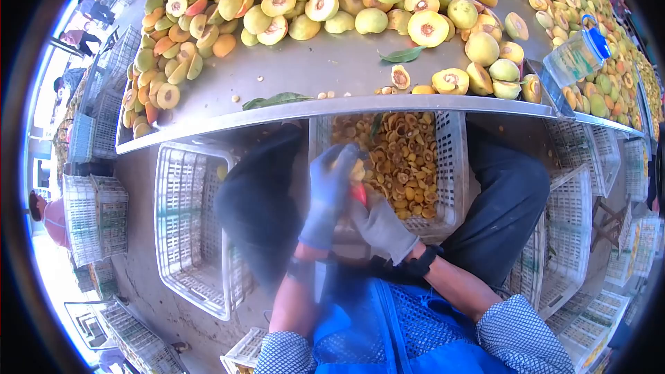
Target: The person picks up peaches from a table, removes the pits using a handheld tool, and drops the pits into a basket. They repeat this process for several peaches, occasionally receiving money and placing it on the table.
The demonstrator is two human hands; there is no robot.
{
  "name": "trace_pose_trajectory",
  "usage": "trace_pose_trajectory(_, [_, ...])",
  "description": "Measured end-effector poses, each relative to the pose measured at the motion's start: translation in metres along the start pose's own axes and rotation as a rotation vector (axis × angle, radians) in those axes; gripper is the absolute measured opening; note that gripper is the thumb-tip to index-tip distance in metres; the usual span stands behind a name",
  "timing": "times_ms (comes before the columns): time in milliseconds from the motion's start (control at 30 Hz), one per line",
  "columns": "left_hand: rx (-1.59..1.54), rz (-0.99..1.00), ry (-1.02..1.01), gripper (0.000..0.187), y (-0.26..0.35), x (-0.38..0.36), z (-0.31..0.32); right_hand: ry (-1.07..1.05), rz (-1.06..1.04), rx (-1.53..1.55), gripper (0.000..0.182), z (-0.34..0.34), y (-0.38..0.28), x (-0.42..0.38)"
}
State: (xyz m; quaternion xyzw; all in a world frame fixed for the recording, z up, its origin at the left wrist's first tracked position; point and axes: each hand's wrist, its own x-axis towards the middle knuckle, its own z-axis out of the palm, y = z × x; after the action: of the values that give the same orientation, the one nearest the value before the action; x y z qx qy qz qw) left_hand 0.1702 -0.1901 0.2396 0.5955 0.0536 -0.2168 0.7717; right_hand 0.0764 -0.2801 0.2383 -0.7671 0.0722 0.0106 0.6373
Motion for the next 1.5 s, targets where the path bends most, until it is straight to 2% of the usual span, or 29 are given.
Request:
trace_pose_trajectory(67, [0.097,0.007,0.003,0.019,-0.009,0.001,-0.006,-0.054,0.043,0.04,0.029,-0.005,-0.008,0.0])
trace_pose_trajectory(100, [0.097,0.002,0.007,0.019,-0.006,-0.002,-0.004,-0.133,0.265,0.181,0.028,-0.008,-0.016,0.001])
trace_pose_trajectory(133, [0.183,0.127,-0.011,0.02,0.0,-0.005,-0.002,-0.211,0.484,0.321,0.028,-0.009,-0.02,0.002])
trace_pose_trajectory(167, [0.269,0.254,-0.03,0.021,0.005,-0.006,0.001,-0.214,0.483,0.321,0.028,-0.006,-0.018,0.003])
trace_pose_trajectory(233, [0.239,0.22,-0.039,0.021,0.007,-0.005,0.003,-0.026,0.007,0.164,0.028,0.001,-0.007,-0.001])
trace_pose_trajectory(300, [0.21,0.186,-0.058,0.02,0.005,-0.006,0.004,0.003,0.004,0.051,0.029,0.005,0.008,-0.003])
trace_pose_trajectory(367, [0.251,0.149,0.007,0.019,-0.003,-0.005,0.004,0.037,-0.003,-0.066,0.031,0.004,0.018,-0.004])
trace_pose_trajectory(400, [0.251,0.143,0.003,0.019,-0.003,-0.007,0.005,-0.016,0.058,0.082,0.033,0.004,0.013,-0.005])
trace_pose_trajectory(433, [0.282,0.221,-0.018,0.019,-0.001,-0.009,0.007,-0.074,0.118,0.23,0.035,0.003,0.007,-0.005])
trace_pose_trajectory(467, [0.313,0.301,-0.037,0.02,0.001,-0.01,0.007,-0.078,0.12,0.231,0.035,-0.001,0.0,-0.006])
trace_pose_trajectory(533, [0.234,0.235,-0.085,0.02,0.005,-0.009,0.005,-0.214,0.412,0.252,0.037,-0.012,-0.025,-0.005])
trace_pose_trajectory(633, [0.078,0.143,-0.185,0.02,0.005,-0.007,0.0,-0.218,0.492,0.397,0.04,-0.011,-0.025,-0.007])
trace_pose_trajectory(800, [-0.053,0.047,-0.327,0.019,0.005,-0.003,-0.004,-0.194,0.477,0.473,0.034,-0.009,-0.03,-0.014])
trace_pose_trajectory(867, [0.006,0.109,-0.194,0.018,-0.003,-0.004,-0.002,-0.181,0.467,0.453,0.034,-0.008,-0.031,-0.013])
trace_pose_trajectory(900, [0.013,0.111,-0.195,0.018,-0.002,-0.005,0.0,-0.189,0.52,0.505,0.034,-0.01,-0.032,-0.011])
trace_pose_trajectory(967, [0.255,0.347,-0.12,0.016,0.002,-0.009,0.004,-0.198,0.576,0.559,0.034,-0.012,-0.037,-0.012])
trace_pose_trajectory(1033, [0.209,0.317,-0.186,0.019,0.005,-0.006,0.001,-0.225,0.47,0.484,0.035,-0.013,-0.043,-0.012])
trace_pose_trajectory(1100, [-0.172,0.06,-0.377,0.026,0.001,-0.003,-0.005,-0.194,0.454,0.436,0.035,-0.01,-0.039,-0.014])
trace_pose_trajectory(1167, [-0.117,0.066,-0.366,0.029,0.002,-0.004,-0.005,-0.16,0.437,0.391,0.036,-0.009,-0.041,-0.015])
trace_pose_trajectory(1233, [-0.056,0.077,-0.361,0.032,0.008,-0.005,-0.002,-0.279,0.622,0.718,0.038,-0.016,-0.05,-0.015])
trace_pose_trajectory(1267, [-0.048,0.082,-0.377,0.032,0.011,-0.007,-0.002,-0.279,0.62,0.722,0.038,-0.018,-0.052,-0.016])
trace_pose_trajectory(1333, [-0.038,0.086,-0.394,0.031,0.011,-0.009,-0.001,-0.333,0.699,0.921,0.041,-0.02,-0.054,-0.019])
trace_pose_trajectory(1433, [-0.067,0.077,-0.442,0.032,0.009,-0.009,0.0,-0.362,0.697,0.943,0.041,-0.02,-0.055,-0.02])
trace_pose_trajectory(1467, [-0.045,0.104,-0.386,0.033,0.008,-0.011,0.002,-0.361,0.698,0.945,0.041,-0.017,-0.052,-0.02])
trace_pose_trajectory(1500, [-0.022,0.131,-0.335,0.034,0.008,-0.012,0.004,-0.29,0.591,0.726,0.04,-0.012,-0.047,-0.019])
